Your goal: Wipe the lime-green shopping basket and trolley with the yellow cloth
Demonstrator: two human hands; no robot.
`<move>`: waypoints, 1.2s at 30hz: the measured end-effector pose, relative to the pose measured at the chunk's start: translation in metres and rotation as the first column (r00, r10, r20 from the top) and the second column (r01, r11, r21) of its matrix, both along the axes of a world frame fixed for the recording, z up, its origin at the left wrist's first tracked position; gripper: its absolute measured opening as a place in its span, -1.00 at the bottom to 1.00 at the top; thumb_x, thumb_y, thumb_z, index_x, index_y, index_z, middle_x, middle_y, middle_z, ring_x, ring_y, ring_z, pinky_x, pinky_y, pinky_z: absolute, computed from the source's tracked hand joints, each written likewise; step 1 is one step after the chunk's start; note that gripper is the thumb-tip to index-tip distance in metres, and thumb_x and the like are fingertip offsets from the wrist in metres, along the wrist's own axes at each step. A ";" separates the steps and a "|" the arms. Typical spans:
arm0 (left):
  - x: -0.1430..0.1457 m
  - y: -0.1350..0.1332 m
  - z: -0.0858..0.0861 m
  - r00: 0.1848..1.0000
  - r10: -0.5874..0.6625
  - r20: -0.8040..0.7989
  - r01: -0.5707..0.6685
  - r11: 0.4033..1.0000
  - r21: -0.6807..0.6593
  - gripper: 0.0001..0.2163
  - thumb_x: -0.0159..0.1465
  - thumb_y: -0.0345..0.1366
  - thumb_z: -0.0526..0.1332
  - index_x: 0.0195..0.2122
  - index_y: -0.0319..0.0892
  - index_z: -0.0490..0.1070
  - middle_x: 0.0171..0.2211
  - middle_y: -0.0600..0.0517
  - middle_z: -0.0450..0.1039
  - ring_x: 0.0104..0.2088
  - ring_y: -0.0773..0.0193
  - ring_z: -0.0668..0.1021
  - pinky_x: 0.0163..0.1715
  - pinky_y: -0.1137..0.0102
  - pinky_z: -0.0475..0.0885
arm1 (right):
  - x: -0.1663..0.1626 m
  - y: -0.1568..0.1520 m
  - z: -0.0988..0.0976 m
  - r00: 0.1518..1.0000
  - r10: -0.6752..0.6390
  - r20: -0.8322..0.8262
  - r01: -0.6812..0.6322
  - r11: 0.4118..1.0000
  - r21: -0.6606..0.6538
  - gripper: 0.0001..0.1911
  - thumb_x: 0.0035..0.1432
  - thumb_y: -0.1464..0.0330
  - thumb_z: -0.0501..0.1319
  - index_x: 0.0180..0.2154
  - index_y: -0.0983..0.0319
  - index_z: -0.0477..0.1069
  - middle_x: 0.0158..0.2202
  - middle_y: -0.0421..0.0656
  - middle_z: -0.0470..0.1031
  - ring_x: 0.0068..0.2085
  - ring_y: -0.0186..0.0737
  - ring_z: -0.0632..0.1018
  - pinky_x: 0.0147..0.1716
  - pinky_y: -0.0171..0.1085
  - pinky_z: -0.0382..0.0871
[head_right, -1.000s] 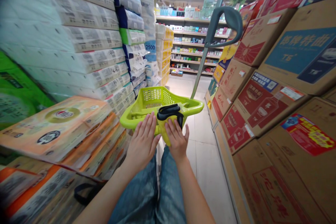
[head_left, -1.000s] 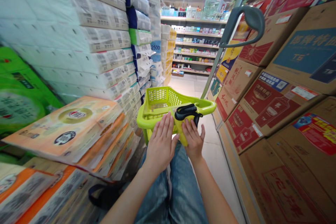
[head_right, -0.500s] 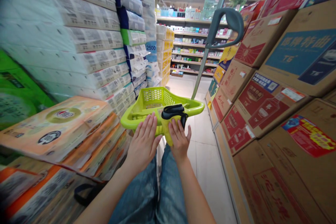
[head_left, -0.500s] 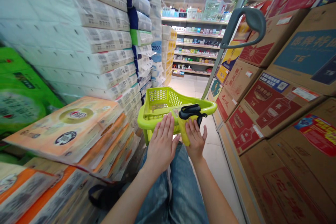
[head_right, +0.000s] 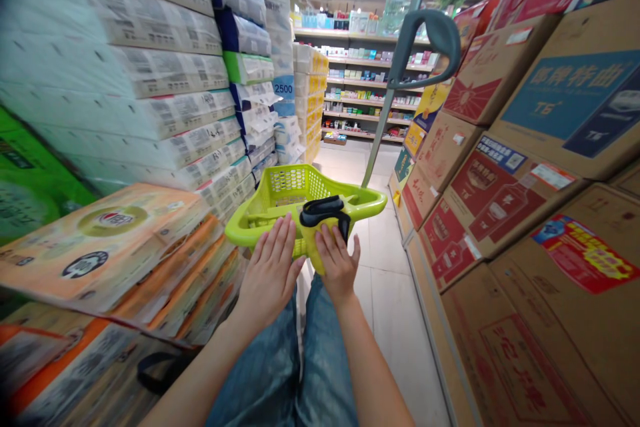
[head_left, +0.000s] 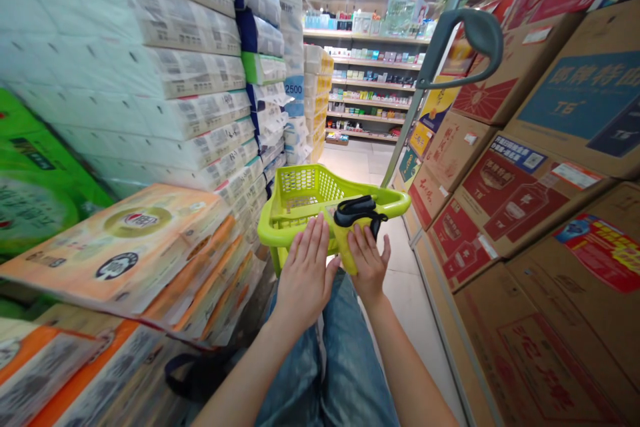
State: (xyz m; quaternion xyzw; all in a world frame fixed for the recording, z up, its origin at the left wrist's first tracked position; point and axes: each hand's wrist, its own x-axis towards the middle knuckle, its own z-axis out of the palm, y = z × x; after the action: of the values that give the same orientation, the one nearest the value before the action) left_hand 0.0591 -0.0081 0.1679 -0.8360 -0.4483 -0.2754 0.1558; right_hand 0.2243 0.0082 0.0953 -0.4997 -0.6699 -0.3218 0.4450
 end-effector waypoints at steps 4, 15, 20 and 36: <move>0.001 -0.001 0.002 1.000 0.007 -0.002 -0.007 1.000 -0.016 -0.44 0.44 -0.19 -0.06 0.39 -0.36 -0.07 0.41 -0.15 -0.07 0.42 0.12 0.01 0.36 0.18 0.03 | 0.031 0.012 0.000 0.956 -0.122 -0.266 0.123 0.992 -0.012 -0.40 0.31 0.45 -0.02 0.36 0.22 0.04 0.28 0.10 0.29 0.35 -0.06 0.24 0.32 0.17 -0.03; 0.000 0.000 0.001 1.000 -0.004 0.004 0.004 1.000 -0.014 -0.44 0.44 -0.19 -0.06 0.39 -0.37 -0.08 0.40 -0.17 -0.05 0.42 0.11 0.01 0.35 0.16 0.05 | -0.002 -0.006 -0.001 0.999 0.035 0.030 -0.034 0.999 -0.035 -0.46 0.34 0.43 0.06 0.31 0.19 0.13 0.16 0.00 0.47 0.33 -0.18 0.27 0.37 0.05 -0.08; 0.002 0.000 0.001 1.000 0.006 0.003 -0.006 1.000 -0.019 -0.43 0.44 -0.18 -0.06 0.40 -0.36 -0.09 0.41 -0.15 -0.05 0.41 0.12 0.02 0.35 0.18 0.05 | 0.021 0.006 -0.001 0.972 -0.088 -0.218 0.090 0.996 -0.002 -0.42 0.34 0.41 0.03 0.35 0.24 0.04 0.27 0.13 0.30 0.35 -0.06 0.23 0.31 0.15 0.05; 0.002 -0.001 0.002 1.000 0.009 0.013 -0.009 1.000 -0.017 -0.44 0.44 -0.19 -0.06 0.39 -0.35 -0.07 0.40 -0.14 -0.05 0.41 0.12 0.04 0.36 0.17 0.02 | 0.030 0.007 0.007 0.945 -0.031 -0.324 0.025 0.999 -0.024 -0.40 0.34 0.42 -0.02 0.37 0.24 -0.02 0.35 0.09 0.16 0.39 -0.03 0.13 0.29 0.20 0.12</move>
State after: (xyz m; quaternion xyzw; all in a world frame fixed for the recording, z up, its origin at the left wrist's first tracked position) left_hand 0.0615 -0.0088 0.1695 -0.8334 -0.4555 -0.2762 0.1471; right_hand 0.2547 0.0149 0.1019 -0.5596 -0.5835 -0.2348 0.5398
